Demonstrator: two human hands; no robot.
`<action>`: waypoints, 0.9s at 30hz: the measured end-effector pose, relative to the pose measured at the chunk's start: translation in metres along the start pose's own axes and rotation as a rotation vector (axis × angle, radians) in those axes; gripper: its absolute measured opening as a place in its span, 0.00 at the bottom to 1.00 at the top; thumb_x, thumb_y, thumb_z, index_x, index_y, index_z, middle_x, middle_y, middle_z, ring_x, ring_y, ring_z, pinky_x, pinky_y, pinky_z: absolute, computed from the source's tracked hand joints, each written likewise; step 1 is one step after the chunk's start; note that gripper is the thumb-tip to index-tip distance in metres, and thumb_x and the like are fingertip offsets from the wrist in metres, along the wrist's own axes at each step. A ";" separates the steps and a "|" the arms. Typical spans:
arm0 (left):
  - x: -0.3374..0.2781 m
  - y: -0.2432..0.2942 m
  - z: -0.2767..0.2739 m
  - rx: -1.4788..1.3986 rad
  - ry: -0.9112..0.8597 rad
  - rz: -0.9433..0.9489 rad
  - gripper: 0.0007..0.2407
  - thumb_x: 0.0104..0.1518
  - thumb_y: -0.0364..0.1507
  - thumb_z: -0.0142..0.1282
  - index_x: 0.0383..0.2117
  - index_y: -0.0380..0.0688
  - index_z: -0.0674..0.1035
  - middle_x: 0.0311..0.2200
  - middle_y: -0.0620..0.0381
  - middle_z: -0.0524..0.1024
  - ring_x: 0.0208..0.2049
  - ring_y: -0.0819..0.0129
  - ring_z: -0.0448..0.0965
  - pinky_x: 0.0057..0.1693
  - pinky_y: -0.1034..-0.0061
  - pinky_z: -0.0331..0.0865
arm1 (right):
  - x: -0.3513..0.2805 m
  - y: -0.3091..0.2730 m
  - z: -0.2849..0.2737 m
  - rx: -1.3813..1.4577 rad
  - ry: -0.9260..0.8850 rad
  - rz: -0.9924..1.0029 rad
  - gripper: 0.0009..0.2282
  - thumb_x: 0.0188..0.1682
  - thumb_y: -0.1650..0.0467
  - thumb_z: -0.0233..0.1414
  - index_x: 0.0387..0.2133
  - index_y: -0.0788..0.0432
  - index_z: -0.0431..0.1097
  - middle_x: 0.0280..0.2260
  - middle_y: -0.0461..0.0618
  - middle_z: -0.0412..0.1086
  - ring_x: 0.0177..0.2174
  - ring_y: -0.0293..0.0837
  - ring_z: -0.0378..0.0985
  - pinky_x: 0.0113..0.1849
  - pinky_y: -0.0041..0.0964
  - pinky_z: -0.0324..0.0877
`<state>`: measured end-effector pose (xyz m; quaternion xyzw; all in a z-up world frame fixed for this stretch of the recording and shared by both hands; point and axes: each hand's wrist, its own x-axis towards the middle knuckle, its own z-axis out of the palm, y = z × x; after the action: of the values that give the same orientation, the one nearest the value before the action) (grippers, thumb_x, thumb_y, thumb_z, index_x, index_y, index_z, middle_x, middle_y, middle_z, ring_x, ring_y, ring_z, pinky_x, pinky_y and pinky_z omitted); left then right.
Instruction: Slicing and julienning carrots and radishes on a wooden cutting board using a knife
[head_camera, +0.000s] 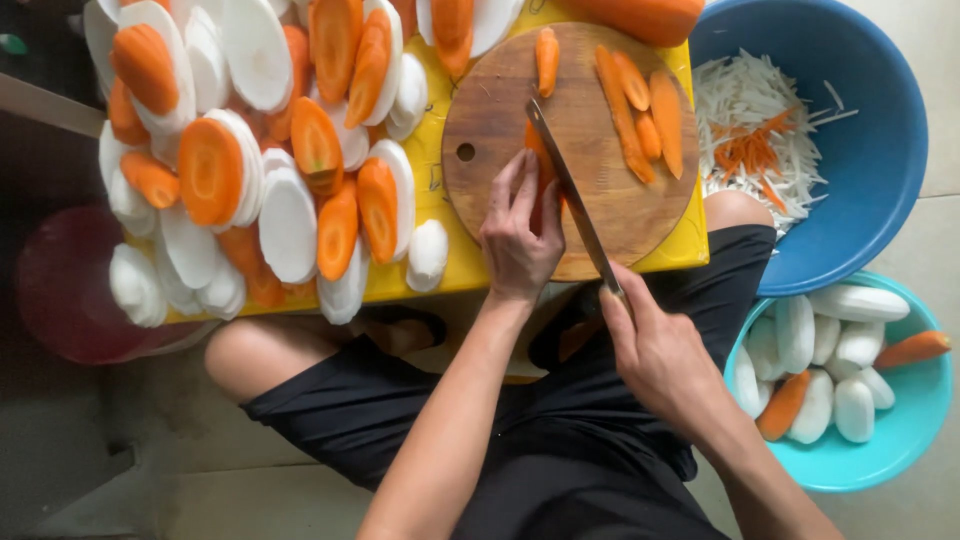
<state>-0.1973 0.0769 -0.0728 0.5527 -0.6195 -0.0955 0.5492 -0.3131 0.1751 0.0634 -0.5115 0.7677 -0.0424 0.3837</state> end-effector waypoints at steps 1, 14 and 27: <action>-0.001 0.002 -0.003 -0.025 -0.063 -0.015 0.15 0.64 0.30 0.57 0.56 0.40 0.77 0.53 0.51 0.76 0.51 0.57 0.82 0.56 0.69 0.78 | -0.004 0.007 0.002 -0.020 -0.044 0.029 0.20 0.55 0.57 0.38 0.62 0.32 0.58 0.41 0.66 0.75 0.44 0.76 0.73 0.46 0.61 0.67; 0.008 0.006 -0.006 0.002 -0.141 -0.055 0.15 0.67 0.28 0.55 0.58 0.39 0.74 0.55 0.46 0.75 0.51 0.54 0.84 0.54 0.68 0.80 | 0.025 0.001 0.004 -0.028 -0.050 0.008 0.22 0.54 0.59 0.40 0.64 0.36 0.55 0.53 0.56 0.72 0.50 0.73 0.68 0.47 0.58 0.64; 0.004 0.004 -0.008 0.004 -0.155 -0.054 0.13 0.66 0.27 0.56 0.56 0.39 0.76 0.57 0.45 0.75 0.51 0.53 0.84 0.57 0.66 0.78 | 0.027 -0.011 -0.002 -0.118 -0.115 0.139 0.24 0.53 0.56 0.39 0.65 0.30 0.53 0.53 0.54 0.72 0.48 0.77 0.69 0.46 0.62 0.64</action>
<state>-0.1927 0.0791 -0.0651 0.5611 -0.6453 -0.1514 0.4959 -0.3106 0.1468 0.0551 -0.4804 0.7790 0.0589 0.3986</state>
